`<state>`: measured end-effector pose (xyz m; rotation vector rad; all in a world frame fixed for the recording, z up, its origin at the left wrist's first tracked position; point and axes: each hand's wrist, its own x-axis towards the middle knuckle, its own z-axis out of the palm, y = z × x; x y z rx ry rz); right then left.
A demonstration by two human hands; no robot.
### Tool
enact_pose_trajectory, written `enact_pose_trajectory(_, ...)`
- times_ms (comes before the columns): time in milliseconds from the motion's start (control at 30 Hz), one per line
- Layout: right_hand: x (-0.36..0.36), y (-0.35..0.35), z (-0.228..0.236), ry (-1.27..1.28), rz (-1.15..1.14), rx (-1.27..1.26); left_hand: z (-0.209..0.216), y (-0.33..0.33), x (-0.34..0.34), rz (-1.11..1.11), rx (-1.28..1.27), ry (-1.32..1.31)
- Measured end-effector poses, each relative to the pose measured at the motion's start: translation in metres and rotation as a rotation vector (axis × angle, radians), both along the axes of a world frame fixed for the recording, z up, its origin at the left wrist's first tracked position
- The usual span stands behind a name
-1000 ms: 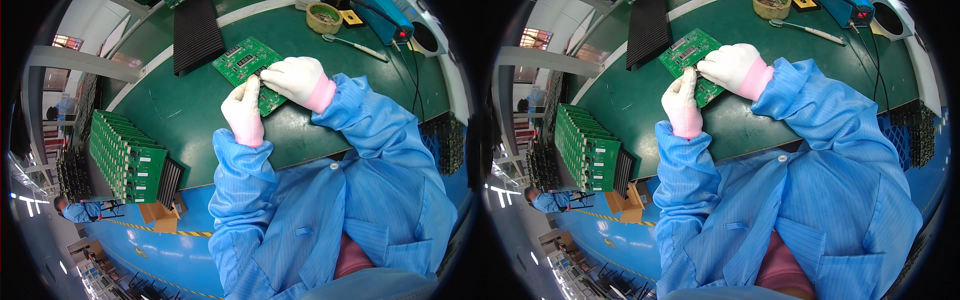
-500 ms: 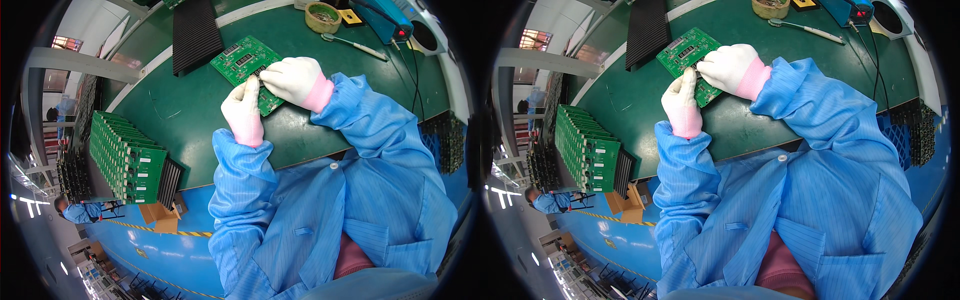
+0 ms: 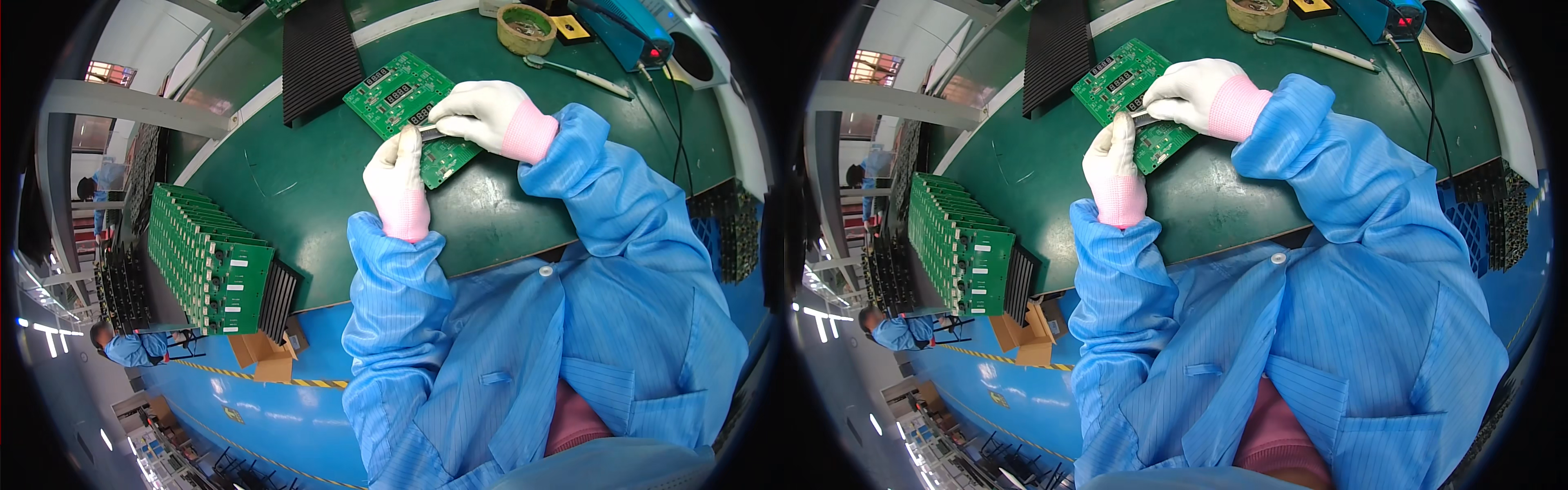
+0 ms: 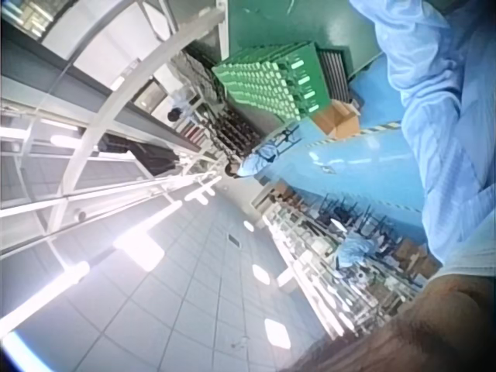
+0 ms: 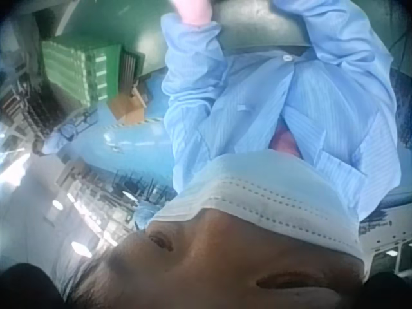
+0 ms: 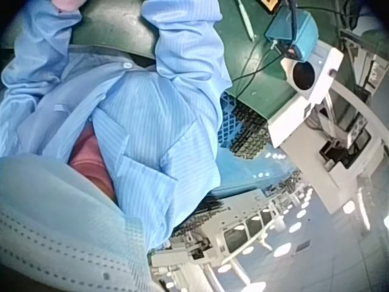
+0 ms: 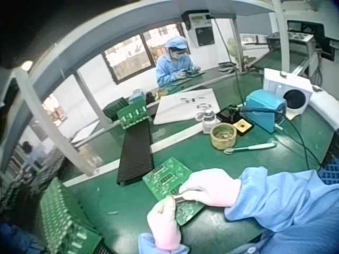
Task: Soldering electronic components onto printed circuit boards at a manual assembly station.
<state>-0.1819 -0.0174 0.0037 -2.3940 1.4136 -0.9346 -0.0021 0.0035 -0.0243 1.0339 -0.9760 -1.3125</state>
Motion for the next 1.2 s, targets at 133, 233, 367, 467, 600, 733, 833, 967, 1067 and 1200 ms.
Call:
enact_pose_trajectory(133, 0.002, 0.002, -0.002, 0.025, -0.008, -0.032, 0.000, -0.001, 0.000, -0.030, 0.024, 0.024)
enact_pose_trajectory(233, 0.009, 0.008, -0.004, 0.080, -0.059, -0.061, 0.002, 0.000, -0.001, -0.040, 0.021, 0.007)
enact_pose_trajectory(367, 0.018, 0.012, -0.004, 0.227, -0.202, -0.121, 0.003, -0.003, -0.003, -0.037, -0.018, -0.064)
enact_pose_trajectory(467, 0.008, 0.005, -0.001, 0.304, -0.163, -0.209, -0.002, -0.008, -0.003, -0.047, -0.040, 0.053)
enact_pose_trajectory(600, -0.009, -0.006, -0.004, 0.295, -0.044, -0.252, 0.000, -0.007, -0.001, -0.059, -0.044, 0.102)
enact_pose_trajectory(733, -0.014, -0.008, -0.004, 0.246, 0.062, -0.257, 0.011, -0.005, -0.002, -0.062, -0.018, 0.081)
enact_pose_trajectory(833, -0.013, -0.007, -0.002, 0.214, 0.074, -0.237, 0.020, -0.002, -0.004, -0.037, 0.048, -0.003)
enact_pose_trajectory(967, -0.016, -0.005, 0.011, 0.124, 0.159, -0.155, 0.009, -0.006, 0.000, -0.047, 0.016, 0.127)
enact_pose_trajectory(1067, -0.017, -0.004, 0.011, 0.078, 0.203, -0.138, 0.004, -0.009, 0.001, -0.052, 0.004, 0.176)
enact_pose_trajectory(1200, -0.017, -0.005, 0.009, 0.029, 0.258, -0.174, 0.003, -0.009, 0.001, -0.053, -0.004, 0.192)
